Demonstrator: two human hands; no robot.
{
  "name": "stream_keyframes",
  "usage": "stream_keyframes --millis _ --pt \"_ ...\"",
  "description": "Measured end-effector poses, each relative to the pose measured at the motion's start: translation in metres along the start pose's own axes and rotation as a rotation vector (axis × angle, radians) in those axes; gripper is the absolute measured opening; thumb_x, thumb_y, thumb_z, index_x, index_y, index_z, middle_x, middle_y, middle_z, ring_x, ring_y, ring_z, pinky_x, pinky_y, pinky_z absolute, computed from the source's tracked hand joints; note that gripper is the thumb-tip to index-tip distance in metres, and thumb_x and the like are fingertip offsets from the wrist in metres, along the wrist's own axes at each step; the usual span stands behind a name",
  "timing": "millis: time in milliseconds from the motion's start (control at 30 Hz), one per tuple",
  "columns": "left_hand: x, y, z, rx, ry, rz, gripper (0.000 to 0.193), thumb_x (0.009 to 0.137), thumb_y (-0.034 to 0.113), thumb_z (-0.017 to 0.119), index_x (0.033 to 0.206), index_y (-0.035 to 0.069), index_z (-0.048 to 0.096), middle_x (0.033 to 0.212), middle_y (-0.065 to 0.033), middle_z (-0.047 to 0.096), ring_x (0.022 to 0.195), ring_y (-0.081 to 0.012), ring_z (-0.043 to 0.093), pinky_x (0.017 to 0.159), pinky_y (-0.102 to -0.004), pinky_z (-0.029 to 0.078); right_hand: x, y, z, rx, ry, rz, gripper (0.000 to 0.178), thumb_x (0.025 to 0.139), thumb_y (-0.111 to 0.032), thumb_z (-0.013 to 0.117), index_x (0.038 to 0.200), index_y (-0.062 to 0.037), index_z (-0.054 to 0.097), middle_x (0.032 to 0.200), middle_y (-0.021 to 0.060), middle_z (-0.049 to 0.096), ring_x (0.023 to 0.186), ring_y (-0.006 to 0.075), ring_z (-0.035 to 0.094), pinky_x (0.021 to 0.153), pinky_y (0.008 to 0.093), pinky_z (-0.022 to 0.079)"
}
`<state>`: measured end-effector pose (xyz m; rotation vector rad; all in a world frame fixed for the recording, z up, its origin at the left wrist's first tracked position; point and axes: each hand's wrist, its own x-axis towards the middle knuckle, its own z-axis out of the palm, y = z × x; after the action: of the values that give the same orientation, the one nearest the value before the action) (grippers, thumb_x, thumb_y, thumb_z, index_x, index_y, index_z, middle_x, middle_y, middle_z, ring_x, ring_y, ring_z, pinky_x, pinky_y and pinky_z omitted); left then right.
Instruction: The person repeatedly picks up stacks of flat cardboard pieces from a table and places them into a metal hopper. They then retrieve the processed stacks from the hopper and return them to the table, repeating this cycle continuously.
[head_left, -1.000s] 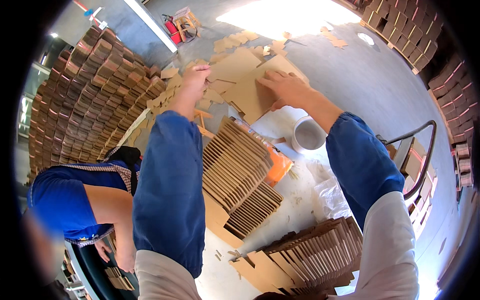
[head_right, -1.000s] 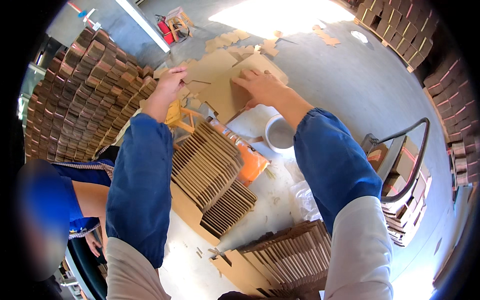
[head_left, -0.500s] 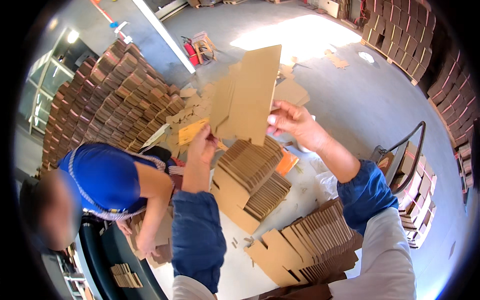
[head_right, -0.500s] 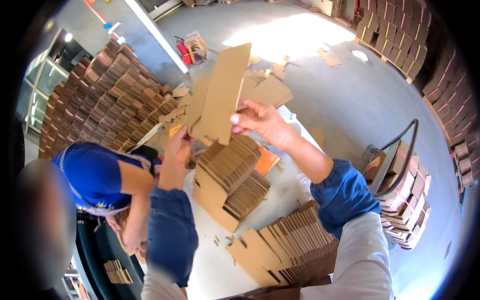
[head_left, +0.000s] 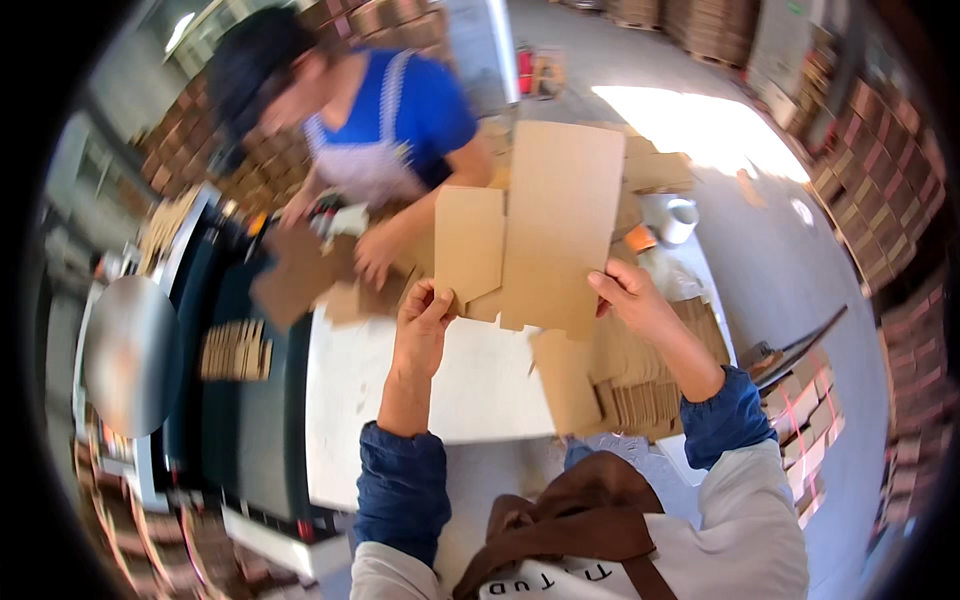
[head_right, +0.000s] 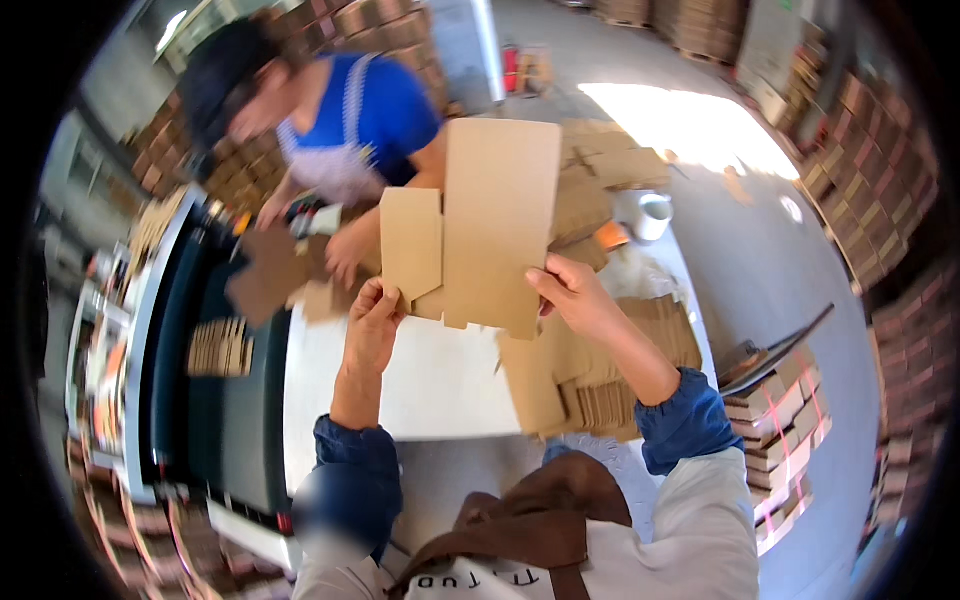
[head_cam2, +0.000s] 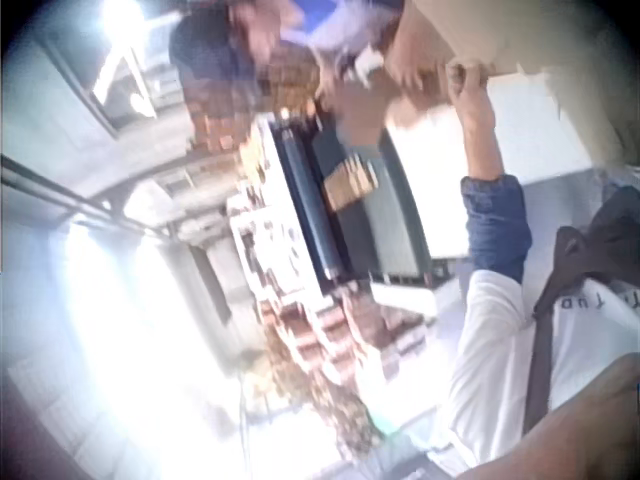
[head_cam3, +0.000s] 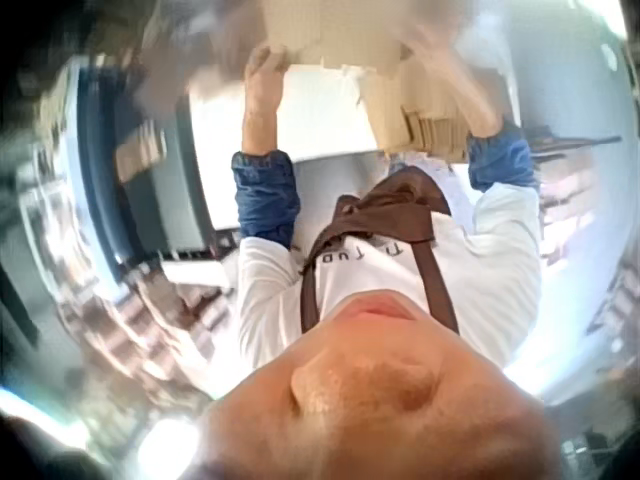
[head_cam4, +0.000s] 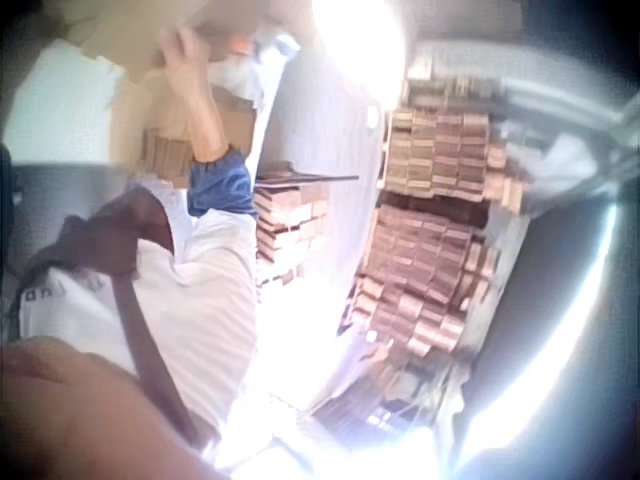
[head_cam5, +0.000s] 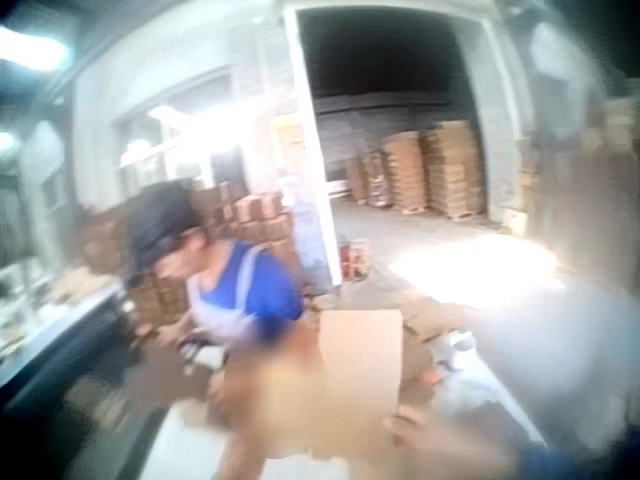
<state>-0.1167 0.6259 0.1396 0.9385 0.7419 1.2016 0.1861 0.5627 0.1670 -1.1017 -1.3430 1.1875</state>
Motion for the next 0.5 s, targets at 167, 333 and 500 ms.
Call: stream_keyframes --millis 167,333,500 --pt "-0.160 0.063 -0.047 0.248 0.172 0.176 0.011 0.092 0.006 0.061 0.102 0.007 0.056 0.093 0.0018 0.061 0.088 -0.0079 0.055 0.086 -0.0247 0.044 -0.049 -0.005 0.094 0.081 -0.248 0.035 0.026 0.101 -0.021 0.050 0.110 0.0003 0.062 0.086 0.0009 0.064 0.072 0.0091 0.060 0.066 0.0244 0.051" --pt "-0.277 0.090 -0.087 0.240 0.319 0.322 0.013 0.092 0.007 0.064 0.102 0.003 0.057 0.095 -0.0003 0.061 0.088 -0.0085 0.056 0.084 -0.0249 0.046 -0.055 -0.016 0.172 0.126 -0.560 0.005 0.027 0.101 -0.025 0.051 0.110 -0.0018 0.061 0.088 0.0002 0.064 0.076 0.0088 0.060 0.069 0.0255 0.051" --pt "-0.360 0.102 -0.097 0.176 0.617 0.321 0.011 0.093 0.007 0.062 0.103 0.003 0.060 0.095 0.0000 0.061 0.088 -0.0086 0.055 0.082 -0.0242 0.045 -0.023 -0.019 0.231 0.280 -0.730 0.086 0.024 0.100 -0.029 0.052 0.104 -0.0063 0.059 0.088 0.0004 0.064 0.074 0.0094 0.060 0.068 0.0258 0.049"
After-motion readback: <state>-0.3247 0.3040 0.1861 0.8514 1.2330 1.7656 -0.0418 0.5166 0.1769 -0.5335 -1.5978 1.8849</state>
